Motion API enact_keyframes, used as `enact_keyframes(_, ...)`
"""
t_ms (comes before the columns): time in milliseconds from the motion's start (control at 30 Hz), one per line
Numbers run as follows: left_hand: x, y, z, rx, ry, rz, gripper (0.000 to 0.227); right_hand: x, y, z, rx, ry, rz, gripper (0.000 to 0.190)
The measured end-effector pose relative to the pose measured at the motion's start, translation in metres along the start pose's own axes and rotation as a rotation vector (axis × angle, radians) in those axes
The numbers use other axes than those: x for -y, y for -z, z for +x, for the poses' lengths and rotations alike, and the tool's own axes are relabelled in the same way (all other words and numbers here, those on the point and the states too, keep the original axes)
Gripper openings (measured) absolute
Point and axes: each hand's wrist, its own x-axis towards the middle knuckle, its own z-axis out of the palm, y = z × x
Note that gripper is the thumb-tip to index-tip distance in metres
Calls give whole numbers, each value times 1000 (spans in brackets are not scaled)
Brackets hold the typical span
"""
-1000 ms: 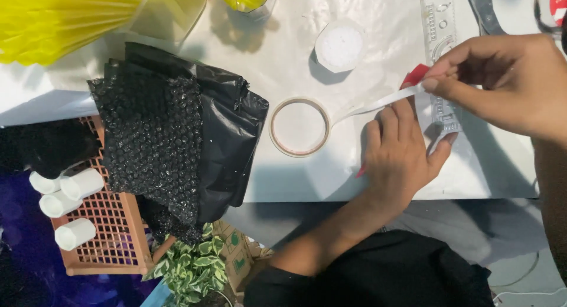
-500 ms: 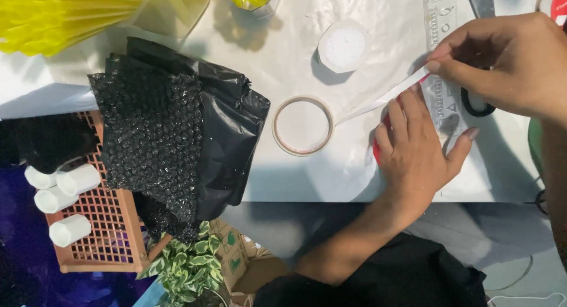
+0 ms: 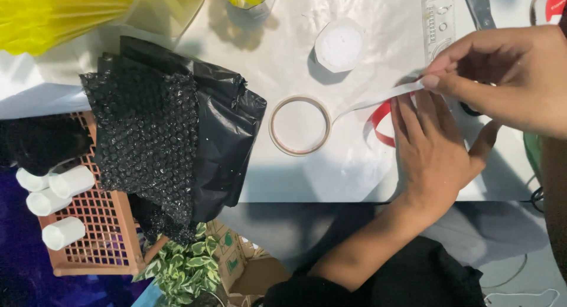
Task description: Applying a decorative red ribbon to a small white container using double-sided tape and scissors.
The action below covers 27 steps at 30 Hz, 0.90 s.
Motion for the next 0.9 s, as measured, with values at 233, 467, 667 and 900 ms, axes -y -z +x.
enact_keyframes(233, 10, 2, 0, 24, -24, 102, 75, -10, 1, 9, -46, 68, -8, 8)
enact_keyframes(467, 12, 2, 8, -45, -36, 128, 74, -23, -1, -2, -66, -13, 21, 9)
enact_keyframes(667, 12, -9, 3, 387, -85, 962, 134, 4, -7, -10, -62, -60, 161, 10)
enact_keyframes(900, 13, -12, 13, 502, -156, 889, 96, 41, -6, -16, -6, -9, 78, 13)
